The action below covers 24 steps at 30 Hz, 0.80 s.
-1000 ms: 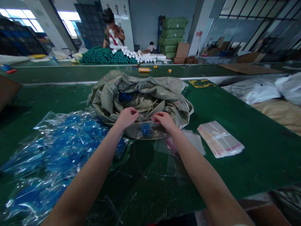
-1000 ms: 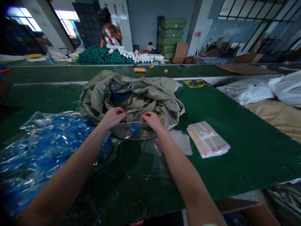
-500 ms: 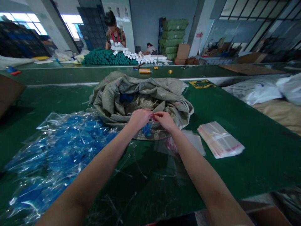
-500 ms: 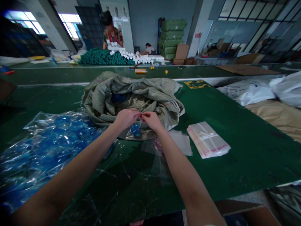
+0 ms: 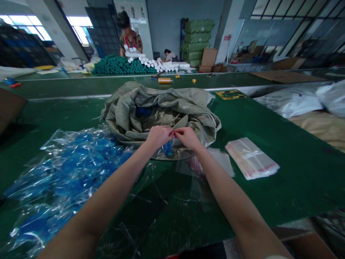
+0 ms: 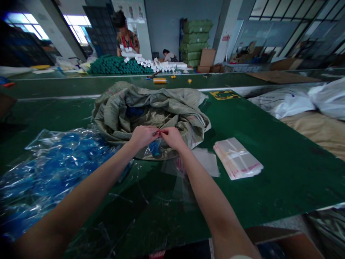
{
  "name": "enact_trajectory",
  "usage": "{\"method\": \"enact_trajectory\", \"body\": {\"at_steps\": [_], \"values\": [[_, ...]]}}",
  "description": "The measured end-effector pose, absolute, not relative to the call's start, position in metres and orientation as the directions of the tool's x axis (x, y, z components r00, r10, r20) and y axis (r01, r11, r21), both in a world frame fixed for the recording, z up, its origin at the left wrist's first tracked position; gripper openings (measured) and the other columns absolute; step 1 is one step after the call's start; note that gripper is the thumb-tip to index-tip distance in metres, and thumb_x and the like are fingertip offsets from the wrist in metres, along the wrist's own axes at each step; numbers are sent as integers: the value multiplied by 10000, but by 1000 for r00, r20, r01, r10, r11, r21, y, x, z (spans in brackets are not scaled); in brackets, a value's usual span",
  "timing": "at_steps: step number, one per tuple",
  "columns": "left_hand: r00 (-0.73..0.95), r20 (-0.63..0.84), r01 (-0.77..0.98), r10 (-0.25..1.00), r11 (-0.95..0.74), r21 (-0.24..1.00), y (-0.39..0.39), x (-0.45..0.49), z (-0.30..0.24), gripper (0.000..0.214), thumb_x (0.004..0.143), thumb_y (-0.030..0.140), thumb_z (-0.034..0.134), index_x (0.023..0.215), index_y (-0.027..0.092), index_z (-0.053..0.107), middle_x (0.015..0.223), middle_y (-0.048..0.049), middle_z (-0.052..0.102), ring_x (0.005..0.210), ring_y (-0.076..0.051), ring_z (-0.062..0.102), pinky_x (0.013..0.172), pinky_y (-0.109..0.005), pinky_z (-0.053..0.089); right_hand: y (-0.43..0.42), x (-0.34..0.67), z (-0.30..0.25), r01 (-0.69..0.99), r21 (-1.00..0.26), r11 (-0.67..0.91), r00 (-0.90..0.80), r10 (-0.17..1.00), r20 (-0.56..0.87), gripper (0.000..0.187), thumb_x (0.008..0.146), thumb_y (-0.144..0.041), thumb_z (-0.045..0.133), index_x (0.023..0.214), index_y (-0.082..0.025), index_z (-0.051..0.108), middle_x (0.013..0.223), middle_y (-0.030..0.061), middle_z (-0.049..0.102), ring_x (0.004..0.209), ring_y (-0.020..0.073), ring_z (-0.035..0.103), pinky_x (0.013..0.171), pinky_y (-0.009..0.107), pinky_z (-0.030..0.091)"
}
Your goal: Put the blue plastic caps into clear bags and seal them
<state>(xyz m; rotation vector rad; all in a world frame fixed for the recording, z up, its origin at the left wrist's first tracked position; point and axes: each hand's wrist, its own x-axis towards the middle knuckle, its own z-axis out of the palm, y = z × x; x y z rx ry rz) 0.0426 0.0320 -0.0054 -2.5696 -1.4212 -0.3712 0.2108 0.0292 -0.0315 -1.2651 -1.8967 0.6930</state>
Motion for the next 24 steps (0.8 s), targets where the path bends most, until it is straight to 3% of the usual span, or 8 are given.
{"method": "enact_trajectory", "body": {"at_steps": [5, 15, 19, 24], "values": [[481, 349, 856, 804, -516, 10, 32, 44, -9, 271, 894, 319, 477, 891, 205, 723, 973, -90, 731, 847, -242, 670, 674, -304, 437, 31, 211, -35, 518, -763, 387, -245, 922, 301, 215, 832, -145, 554, 843, -135, 769, 755, 36, 738, 692, 136, 624, 663, 222, 430], [406, 441, 796, 800, -547, 260, 41, 35, -15, 178, 814, 252, 572, 909, 196, 711, 949, -64, 730, 873, -202, 654, 818, -288, 461, 31, 211, -35, 511, -787, 346, -223, 937, 267, 187, 839, -190, 599, 897, -139, 769, 819, 57, 755, 745, 151, 658, 724, 244, 467], [525, 382, 742, 760, -629, 231, 41, 29, -12, 250, 880, 282, 508, 962, 214, 734, 1019, -54, 738, 922, -195, 664, 815, -278, 462, 33, 210, -36, 514, -778, 361, -241, 931, 273, 204, 863, -170, 569, 917, -128, 761, 838, 65, 754, 748, 150, 655, 720, 240, 465], [543, 306, 803, 782, -590, 81, 35, 31, -10, 299, 912, 308, 466, 986, 235, 746, 1025, -69, 743, 917, -227, 676, 734, -303, 460, 32, 209, -35, 532, -752, 389, -282, 919, 276, 209, 873, -154, 556, 909, -148, 762, 846, 54, 756, 777, 153, 658, 745, 241, 464]]}}
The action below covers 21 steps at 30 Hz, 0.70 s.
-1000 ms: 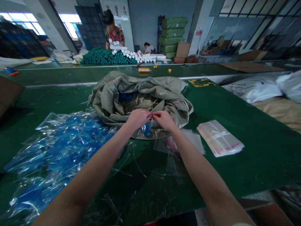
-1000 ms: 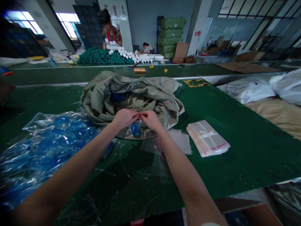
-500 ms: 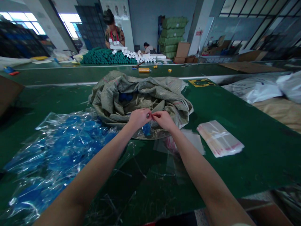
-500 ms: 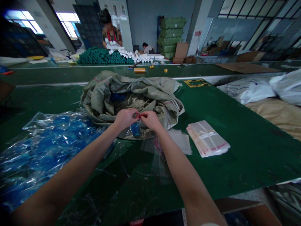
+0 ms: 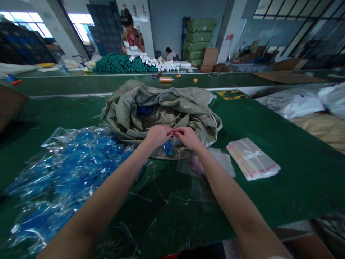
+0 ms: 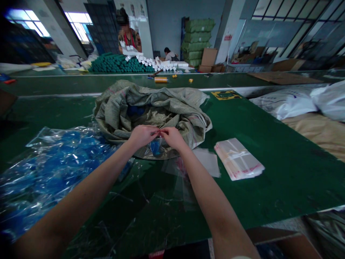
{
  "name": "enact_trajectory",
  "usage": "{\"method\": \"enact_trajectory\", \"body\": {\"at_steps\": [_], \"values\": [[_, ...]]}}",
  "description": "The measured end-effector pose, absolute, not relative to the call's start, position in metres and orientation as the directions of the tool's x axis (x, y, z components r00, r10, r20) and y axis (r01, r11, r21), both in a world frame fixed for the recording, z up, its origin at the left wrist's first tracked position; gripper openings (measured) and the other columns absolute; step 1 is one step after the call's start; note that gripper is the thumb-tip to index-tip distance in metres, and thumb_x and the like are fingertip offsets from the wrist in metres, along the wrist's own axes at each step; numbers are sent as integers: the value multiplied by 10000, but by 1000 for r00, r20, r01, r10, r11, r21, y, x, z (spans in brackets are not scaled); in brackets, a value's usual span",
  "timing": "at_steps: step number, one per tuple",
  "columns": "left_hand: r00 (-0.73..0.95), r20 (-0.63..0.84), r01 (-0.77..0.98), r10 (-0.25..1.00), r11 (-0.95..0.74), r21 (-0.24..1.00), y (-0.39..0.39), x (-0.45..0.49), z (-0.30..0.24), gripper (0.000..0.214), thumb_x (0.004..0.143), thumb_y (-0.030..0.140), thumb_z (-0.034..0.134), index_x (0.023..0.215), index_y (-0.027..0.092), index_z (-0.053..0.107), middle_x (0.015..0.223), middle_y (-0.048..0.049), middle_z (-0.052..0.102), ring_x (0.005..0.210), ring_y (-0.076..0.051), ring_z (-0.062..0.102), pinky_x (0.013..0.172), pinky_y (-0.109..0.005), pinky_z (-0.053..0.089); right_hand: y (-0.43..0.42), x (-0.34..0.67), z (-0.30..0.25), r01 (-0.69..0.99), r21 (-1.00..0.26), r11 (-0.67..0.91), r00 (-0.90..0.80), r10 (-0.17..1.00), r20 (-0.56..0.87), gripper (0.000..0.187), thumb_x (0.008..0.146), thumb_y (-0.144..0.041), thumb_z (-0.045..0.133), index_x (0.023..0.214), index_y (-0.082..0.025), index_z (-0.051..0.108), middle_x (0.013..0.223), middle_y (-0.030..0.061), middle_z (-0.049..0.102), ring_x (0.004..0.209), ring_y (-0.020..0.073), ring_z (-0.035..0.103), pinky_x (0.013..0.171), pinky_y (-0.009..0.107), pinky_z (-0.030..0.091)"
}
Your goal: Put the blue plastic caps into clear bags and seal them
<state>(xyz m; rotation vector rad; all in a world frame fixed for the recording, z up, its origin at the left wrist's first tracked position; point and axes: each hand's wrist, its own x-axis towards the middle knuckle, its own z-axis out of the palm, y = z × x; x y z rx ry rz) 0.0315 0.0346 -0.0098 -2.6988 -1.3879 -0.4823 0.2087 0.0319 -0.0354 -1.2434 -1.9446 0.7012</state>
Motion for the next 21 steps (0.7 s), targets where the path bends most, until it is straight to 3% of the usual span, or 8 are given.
{"method": "enact_trajectory", "body": {"at_steps": [4, 9, 21], "values": [[480, 316, 861, 818, -508, 6, 29, 39, -11, 310, 913, 344, 465, 955, 224, 747, 984, -94, 747, 861, -256, 682, 677, -320, 444, 29, 209, -33, 571, -721, 393, -262, 919, 293, 205, 863, -154, 569, 905, -158, 770, 863, 60, 762, 783, 162, 668, 757, 251, 464], [423, 382, 884, 822, -466, 24, 27, 44, -15, 283, 900, 327, 480, 912, 207, 736, 984, -97, 746, 824, -254, 682, 659, -322, 425, 27, 209, -31, 594, -685, 421, -263, 907, 329, 209, 863, -178, 569, 895, -165, 774, 864, 56, 765, 778, 165, 672, 744, 251, 456], [326, 431, 859, 841, -454, 236, 30, 43, -21, 192, 825, 313, 553, 812, 228, 725, 884, -62, 740, 827, -212, 657, 693, -290, 421, 31, 210, -36, 559, -721, 410, -238, 912, 335, 192, 837, -193, 587, 874, -155, 772, 855, 52, 763, 766, 159, 669, 725, 249, 461]]}}
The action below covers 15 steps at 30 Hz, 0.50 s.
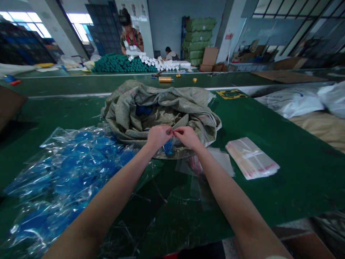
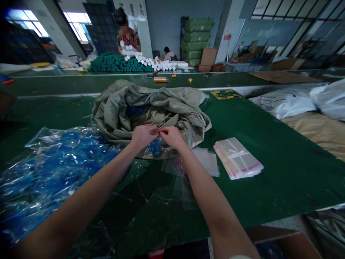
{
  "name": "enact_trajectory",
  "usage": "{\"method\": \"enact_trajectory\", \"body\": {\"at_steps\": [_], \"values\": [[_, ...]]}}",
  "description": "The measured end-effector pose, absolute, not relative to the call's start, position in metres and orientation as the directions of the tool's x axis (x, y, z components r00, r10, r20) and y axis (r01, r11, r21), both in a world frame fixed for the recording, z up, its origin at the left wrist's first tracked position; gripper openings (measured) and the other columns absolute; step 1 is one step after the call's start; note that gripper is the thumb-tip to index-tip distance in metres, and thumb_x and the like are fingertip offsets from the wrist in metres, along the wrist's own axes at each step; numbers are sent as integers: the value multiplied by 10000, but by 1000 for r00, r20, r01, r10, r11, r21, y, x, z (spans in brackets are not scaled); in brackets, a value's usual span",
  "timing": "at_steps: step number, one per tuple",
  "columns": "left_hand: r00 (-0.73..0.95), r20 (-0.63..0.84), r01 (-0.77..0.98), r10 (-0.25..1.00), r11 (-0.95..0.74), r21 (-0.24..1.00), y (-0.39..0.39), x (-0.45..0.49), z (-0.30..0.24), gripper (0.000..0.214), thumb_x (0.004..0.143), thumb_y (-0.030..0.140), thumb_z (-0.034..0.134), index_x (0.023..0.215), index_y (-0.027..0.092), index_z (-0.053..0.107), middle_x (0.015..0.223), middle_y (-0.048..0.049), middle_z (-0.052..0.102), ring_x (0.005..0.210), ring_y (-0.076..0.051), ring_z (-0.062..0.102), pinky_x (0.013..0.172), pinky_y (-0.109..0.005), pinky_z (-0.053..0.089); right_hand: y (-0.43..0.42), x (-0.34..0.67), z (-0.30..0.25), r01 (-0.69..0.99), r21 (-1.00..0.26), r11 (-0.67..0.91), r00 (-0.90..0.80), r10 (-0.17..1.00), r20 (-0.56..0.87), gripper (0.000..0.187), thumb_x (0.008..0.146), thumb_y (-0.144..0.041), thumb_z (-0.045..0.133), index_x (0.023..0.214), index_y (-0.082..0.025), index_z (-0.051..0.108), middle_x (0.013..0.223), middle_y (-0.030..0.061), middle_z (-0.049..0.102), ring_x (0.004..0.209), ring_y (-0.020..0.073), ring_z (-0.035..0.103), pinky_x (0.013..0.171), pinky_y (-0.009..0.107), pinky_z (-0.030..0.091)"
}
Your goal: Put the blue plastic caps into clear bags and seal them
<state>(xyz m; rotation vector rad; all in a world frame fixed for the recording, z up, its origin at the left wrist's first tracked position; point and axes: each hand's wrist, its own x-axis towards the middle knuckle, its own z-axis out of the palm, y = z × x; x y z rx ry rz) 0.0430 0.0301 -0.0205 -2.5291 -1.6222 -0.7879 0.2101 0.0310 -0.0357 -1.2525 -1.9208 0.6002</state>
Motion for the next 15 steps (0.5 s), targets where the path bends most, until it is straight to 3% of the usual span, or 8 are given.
{"method": "enact_trajectory", "body": {"at_steps": [4, 8, 10, 12, 15], "values": [[233, 457, 824, 858, -424, 376, 33, 43, -23, 186, 795, 287, 561, 805, 214, 731, 885, -62, 745, 818, -208, 652, 728, -293, 431, 29, 208, -32, 590, -729, 347, -174, 936, 305, 161, 812, -187, 602, 814, -163, 761, 813, 39, 757, 750, 151, 663, 737, 245, 468], [3, 459, 652, 888, -350, 673, 42, 42, -26, 135, 747, 270, 608, 762, 179, 707, 791, -47, 724, 715, -169, 621, 716, -273, 445, 33, 207, -37, 583, -768, 265, -53, 956, 290, 147, 785, -184, 591, 709, -161, 715, 714, 32, 730, 695, 150, 651, 705, 246, 485], [-151, 379, 387, 913, -298, 873, 49, 40, -28, 98, 730, 233, 603, 736, 162, 670, 769, -38, 710, 660, -138, 591, 669, -250, 445, 38, 207, -43, 526, -825, 209, 2, 969, 247, 157, 792, -183, 566, 685, -165, 680, 697, 29, 722, 660, 142, 647, 676, 242, 499], [-269, 216, 1, 939, -224, 975, 55, 36, -28, 59, 732, 184, 568, 713, 155, 616, 818, -46, 715, 645, -115, 582, 624, -226, 442, 42, 207, -48, 419, -898, 138, 30, 986, 166, 159, 808, -179, 540, 685, -171, 642, 708, 29, 722, 632, 133, 646, 640, 239, 516], [-294, -19, -474, 955, -129, 871, 61, 24, -28, 98, 757, 109, 499, 675, 157, 520, 874, -79, 720, 719, -119, 636, 654, -222, 483, 44, 205, -51, 233, -972, 34, 25, 999, 41, 150, 830, -167, 519, 698, -183, 588, 727, 32, 718, 620, 133, 650, 590, 242, 539]]}}
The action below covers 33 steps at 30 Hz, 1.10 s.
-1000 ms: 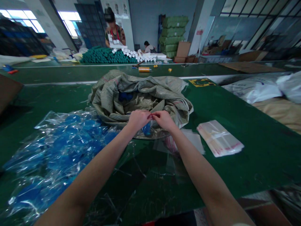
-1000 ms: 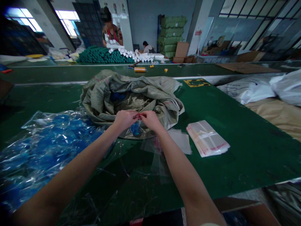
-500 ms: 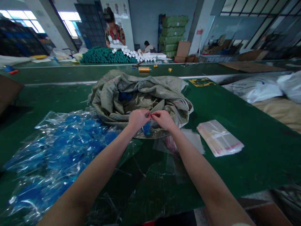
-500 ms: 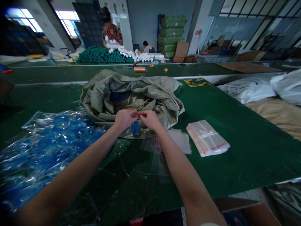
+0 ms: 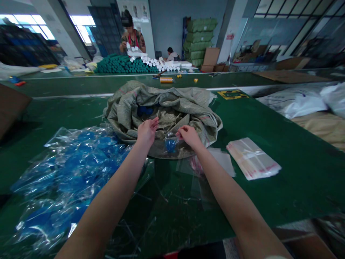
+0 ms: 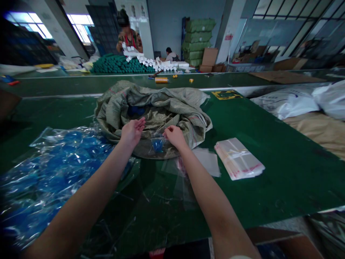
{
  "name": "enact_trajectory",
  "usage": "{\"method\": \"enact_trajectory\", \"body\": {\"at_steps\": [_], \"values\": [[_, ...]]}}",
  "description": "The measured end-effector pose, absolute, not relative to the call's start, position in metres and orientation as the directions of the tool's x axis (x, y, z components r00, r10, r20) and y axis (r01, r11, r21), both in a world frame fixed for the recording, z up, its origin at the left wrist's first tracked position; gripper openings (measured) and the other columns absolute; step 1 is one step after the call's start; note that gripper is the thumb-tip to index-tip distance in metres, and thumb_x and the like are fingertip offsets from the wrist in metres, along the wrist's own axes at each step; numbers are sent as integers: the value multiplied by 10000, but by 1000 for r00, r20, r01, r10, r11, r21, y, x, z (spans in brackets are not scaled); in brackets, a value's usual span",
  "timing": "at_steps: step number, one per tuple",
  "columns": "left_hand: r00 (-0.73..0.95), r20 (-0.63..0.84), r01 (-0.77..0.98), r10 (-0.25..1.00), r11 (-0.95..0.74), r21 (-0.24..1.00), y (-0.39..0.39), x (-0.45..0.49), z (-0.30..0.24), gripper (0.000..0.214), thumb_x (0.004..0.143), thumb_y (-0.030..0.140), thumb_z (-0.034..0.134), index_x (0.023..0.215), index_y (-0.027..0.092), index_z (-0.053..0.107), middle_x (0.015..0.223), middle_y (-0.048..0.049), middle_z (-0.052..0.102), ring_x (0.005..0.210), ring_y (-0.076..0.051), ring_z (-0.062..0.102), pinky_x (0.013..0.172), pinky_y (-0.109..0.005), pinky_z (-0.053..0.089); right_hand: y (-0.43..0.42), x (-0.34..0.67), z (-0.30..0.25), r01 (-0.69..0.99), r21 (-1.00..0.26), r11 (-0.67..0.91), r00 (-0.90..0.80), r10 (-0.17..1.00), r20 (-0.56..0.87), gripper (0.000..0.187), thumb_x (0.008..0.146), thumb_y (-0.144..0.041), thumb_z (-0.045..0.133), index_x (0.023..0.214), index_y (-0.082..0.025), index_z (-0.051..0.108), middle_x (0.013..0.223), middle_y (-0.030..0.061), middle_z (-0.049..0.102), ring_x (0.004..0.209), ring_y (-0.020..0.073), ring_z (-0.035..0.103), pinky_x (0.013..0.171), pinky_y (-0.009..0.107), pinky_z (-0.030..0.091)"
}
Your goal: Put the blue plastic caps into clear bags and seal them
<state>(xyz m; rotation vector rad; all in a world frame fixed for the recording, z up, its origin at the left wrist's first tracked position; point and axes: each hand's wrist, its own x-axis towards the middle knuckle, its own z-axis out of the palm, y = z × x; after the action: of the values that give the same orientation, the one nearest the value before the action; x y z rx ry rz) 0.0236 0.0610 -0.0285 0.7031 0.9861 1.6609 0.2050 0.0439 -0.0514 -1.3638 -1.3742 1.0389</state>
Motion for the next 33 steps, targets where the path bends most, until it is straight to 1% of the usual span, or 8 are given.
{"method": "enact_trajectory", "body": {"at_steps": [3, 5, 9, 13, 15, 18, 22, 33], "values": [[-293, -147, -662, 945, -90, 744, 63, 6, -27, 185, 780, 48, 433, 642, 173, 438, 700, -46, 669, 680, -111, 640, 704, -250, 529, 43, 203, -51, 126, -991, -38, 8, 999, -37, 156, 848, -151, 506, 705, -190, 558, 717, 28, 705, 607, 134, 648, 568, 251, 553], [-310, -196, -692, 930, -79, 718, 62, -6, -24, 243, 786, 21, 403, 611, 185, 364, 511, 37, 502, 487, -58, 514, 585, -178, 489, 43, 202, -52, 102, -993, -60, 7, 998, -59, 158, 856, -143, 497, 715, -190, 553, 708, 22, 695, 591, 130, 643, 552, 248, 550], [-284, -127, -545, 950, -51, 837, 54, -26, -18, 290, 784, 79, 472, 585, 198, 299, 446, 100, 228, 337, -34, 203, 327, -149, 169, 44, 204, -55, 98, -993, -64, 21, 998, -62, 150, 861, -141, 490, 735, -189, 555, 712, 21, 685, 586, 126, 641, 514, 231, 530], [-121, -12, -44, 993, 7, 999, 40, -24, -21, 100, 689, 204, 691, 732, 172, 606, 457, 88, 388, 357, -43, 292, 355, -187, 161, 44, 204, -57, 90, -994, -69, 16, 998, -68, 134, 859, -155, 507, 740, -188, 560, 733, 29, 689, 609, 133, 648, 508, 230, 528], [34, 52, 313, 998, -60, 948, 37, -16, -28, 237, 636, 287, 770, 827, 161, 708, 497, 55, 515, 416, -69, 395, 412, -209, 252, 45, 204, -57, 90, -994, -61, 17, 998, -60, 127, 857, -158, 510, 746, -189, 564, 737, 27, 691, 606, 130, 646, 511, 230, 530], [162, 137, 497, 977, -201, 844, 41, -3, -42, 317, 657, 394, 767, 870, 159, 766, 659, -13, 688, 589, -140, 561, 568, -257, 400, 44, 205, -58, 77, -995, -57, 19, 998, -55, 118, 853, -162, 517, 752, -188, 572, 724, 18, 690, 598, 124, 640, 517, 226, 531], [139, 193, 478, 971, -236, 846, 51, 6, -54, 243, 720, 376, 708, 817, 162, 769, 821, -54, 753, 768, -196, 641, 742, -301, 459, 44, 207, -58, -14, -994, -105, -8, 994, -105, 110, 840, -148, 530, 749, -186, 578, 708, 8, 690, 622, 124, 652, 565, 233, 551], [47, -43, 218, 998, 32, 975, 42, 9, -56, 261, 717, 415, 694, 802, 170, 665, 513, 50, 517, 380, -50, 281, 404, -220, 145, 48, 216, -69, -212, -972, -100, -120, 990, -75, 133, 732, -116, 676, 834, -169, 607, 814, 21, 717, 765, 127, 692, 789, 280, 568]]}}
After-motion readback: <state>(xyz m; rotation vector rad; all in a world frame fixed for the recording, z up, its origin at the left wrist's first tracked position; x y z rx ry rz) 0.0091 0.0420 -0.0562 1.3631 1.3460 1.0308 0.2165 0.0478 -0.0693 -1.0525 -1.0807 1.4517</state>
